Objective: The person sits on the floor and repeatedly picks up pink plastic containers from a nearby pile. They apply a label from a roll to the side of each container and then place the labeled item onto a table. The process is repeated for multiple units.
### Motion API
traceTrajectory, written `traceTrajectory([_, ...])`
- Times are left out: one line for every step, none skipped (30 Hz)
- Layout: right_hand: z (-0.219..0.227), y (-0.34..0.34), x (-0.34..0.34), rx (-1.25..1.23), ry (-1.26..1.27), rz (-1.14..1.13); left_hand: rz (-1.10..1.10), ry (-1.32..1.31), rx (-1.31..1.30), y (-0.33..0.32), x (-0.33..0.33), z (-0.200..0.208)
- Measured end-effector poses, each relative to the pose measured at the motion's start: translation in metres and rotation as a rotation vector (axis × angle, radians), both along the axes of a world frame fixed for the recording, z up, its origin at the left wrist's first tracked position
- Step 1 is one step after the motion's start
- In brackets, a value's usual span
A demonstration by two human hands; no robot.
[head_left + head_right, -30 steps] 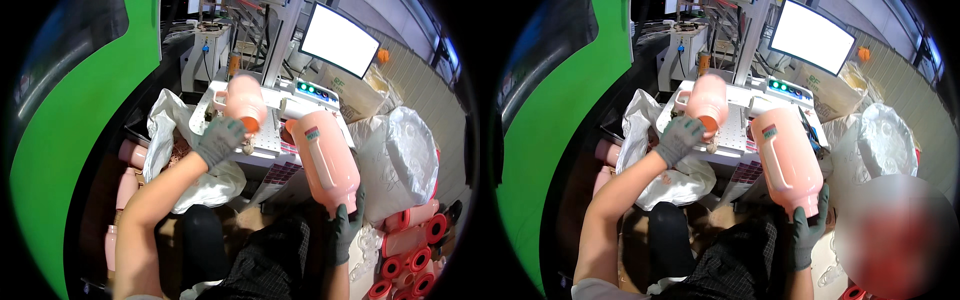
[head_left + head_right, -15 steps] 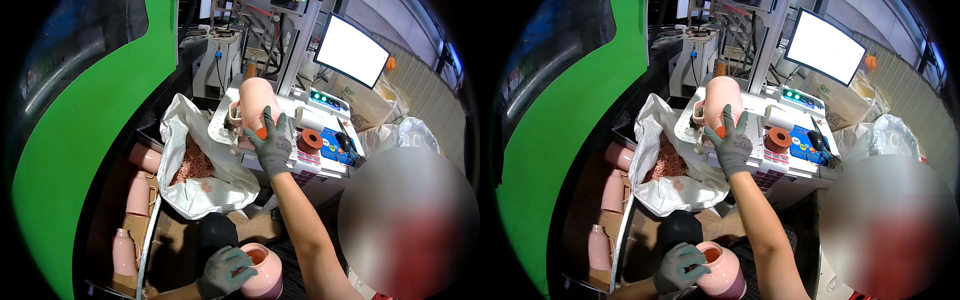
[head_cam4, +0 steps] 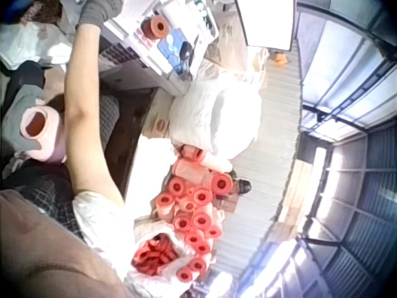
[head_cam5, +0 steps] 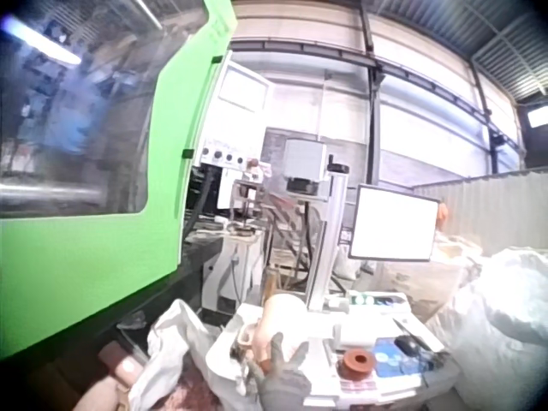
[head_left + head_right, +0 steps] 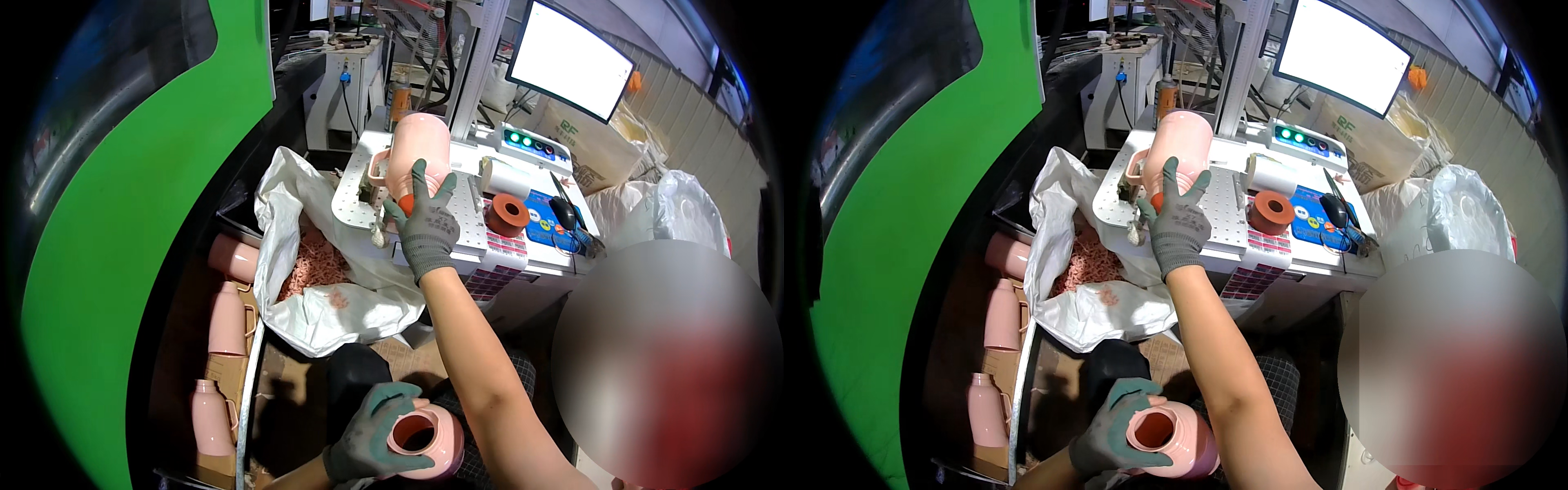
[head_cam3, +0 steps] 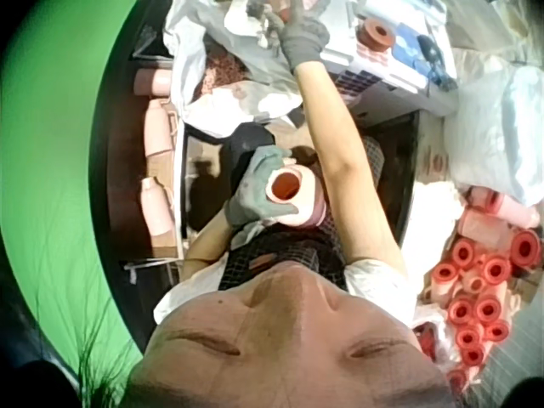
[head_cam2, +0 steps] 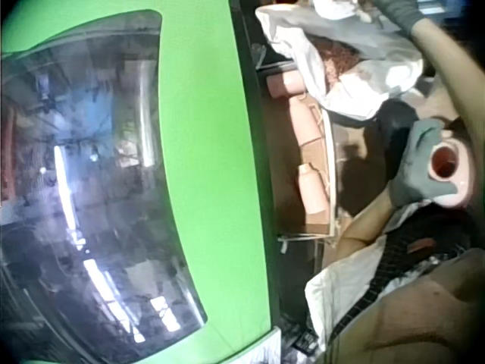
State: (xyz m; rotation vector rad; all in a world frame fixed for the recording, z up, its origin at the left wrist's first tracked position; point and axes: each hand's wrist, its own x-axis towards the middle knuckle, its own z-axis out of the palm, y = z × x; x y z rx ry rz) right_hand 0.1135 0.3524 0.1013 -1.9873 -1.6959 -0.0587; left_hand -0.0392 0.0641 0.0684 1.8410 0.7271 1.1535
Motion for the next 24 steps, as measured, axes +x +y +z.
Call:
traceTrajectory([-0.004,-0.005,0.011,0.025,-0.023,-0.022,-0.056,0.117,0.054,0.005,0.004,0.007])
traceTrajectory([-0.006,-0.006,0.024,0.052,-0.012,-0.001,-0.064,0.149,0.063,0.007,0.01,0.009])
traceTrajectory([-0.007,-0.006,0.039,0.08,-0.003,0.004,-0.086,0.18,0.076,0.009,0.018,0.011])
traceTrajectory([-0.011,-0.003,0.052,0.081,-0.001,-0.006,-0.171,0.213,0.075,0.011,0.025,0.012])
traceTrajectory([-0.015,-0.002,0.04,0.115,-0.006,0.013,-0.148,0.157,0.231,0.009,0.028,0.011])
traceTrajectory([-0.02,0.0,0.018,0.168,-0.014,0.039,-0.226,0.119,0.153,0.008,0.028,0.008])
traceTrajectory([-0.02,0.001,-0.003,0.254,-0.033,0.085,-0.293,0.092,0.086,0.007,0.023,0.002])
traceTrajectory([-0.024,-0.006,-0.01,0.321,-0.055,0.11,-0.343,0.077,0.008,0.009,0.017,-0.006])
traceTrajectory([-0.028,-0.021,-0.004,0.385,-0.065,0.14,-0.375,0.081,-0.07,0.009,0.01,-0.013])
traceTrajectory([-0.025,-0.039,0.012,0.453,-0.032,0.055,-0.419,0.09,-0.14,0.013,0.008,-0.018])
traceTrajectory([-0.017,-0.079,0.04,0.336,0.094,0.334,-0.367,0.119,-0.209,0.009,0.008,-0.019])
traceTrajectory([-0.013,-0.125,0.075,0.444,0.222,0.44,-0.354,0.15,-0.269,0.014,0.012,-0.009])
traceTrajectory([-0.035,-0.155,0.103,0.573,0.165,0.396,-0.336,0.224,-0.392,0.015,0.016,0.005])
traceTrajectory([-0.045,-0.188,0.138,0.577,0.18,0.444,-0.304,0.299,-0.517,0.012,0.019,0.016])
traceTrajectory([-0.044,-0.246,0.176,0.552,0.133,0.316,-0.303,0.307,-0.522,0.016,0.022,0.008])
traceTrajectory([-0.062,-0.298,0.208,0.384,0.213,0.164,-0.297,0.312,-0.525,0.018,0.025,0.002])
traceTrajectory([-0.068,-0.349,0.238,0.351,0.081,0.017,-0.299,0.281,-0.519,0.014,0.035,0.011])
traceTrajectory([-0.07,-0.402,0.265,0.215,0.046,-0.158,-0.328,0.328,-0.476,0.022,0.029,0.0])
traceTrajectory([-0.066,-0.46,0.287,0.252,0.156,-0.362,-0.344,0.341,-0.475,0.028,0.027,-0.011])
traceTrajectory([-0.077,-0.512,0.312,0.428,0.064,-0.605,-0.348,0.361,-0.468,0.033,0.029,-0.016])
traceTrajectory([-0.047,-0.562,0.341,0.546,0.055,-0.707,-0.318,0.413,-0.462,0.037,0.033,-0.013])
traceTrajectory([-0.064,-0.636,0.383,0.614,-0.096,-0.885,-0.362,0.428,-0.398,0.039,0.043,-0.011])
traceTrajectory([-0.052,-0.699,0.412,0.781,0.12,-1.014,-0.384,0.445,-0.329,0.041,0.05,-0.007])
traceTrajectory([-0.037,-0.773,0.431,0.87,0.012,-1.14,-0.437,0.44,-0.291,0.051,0.057,-0.015])
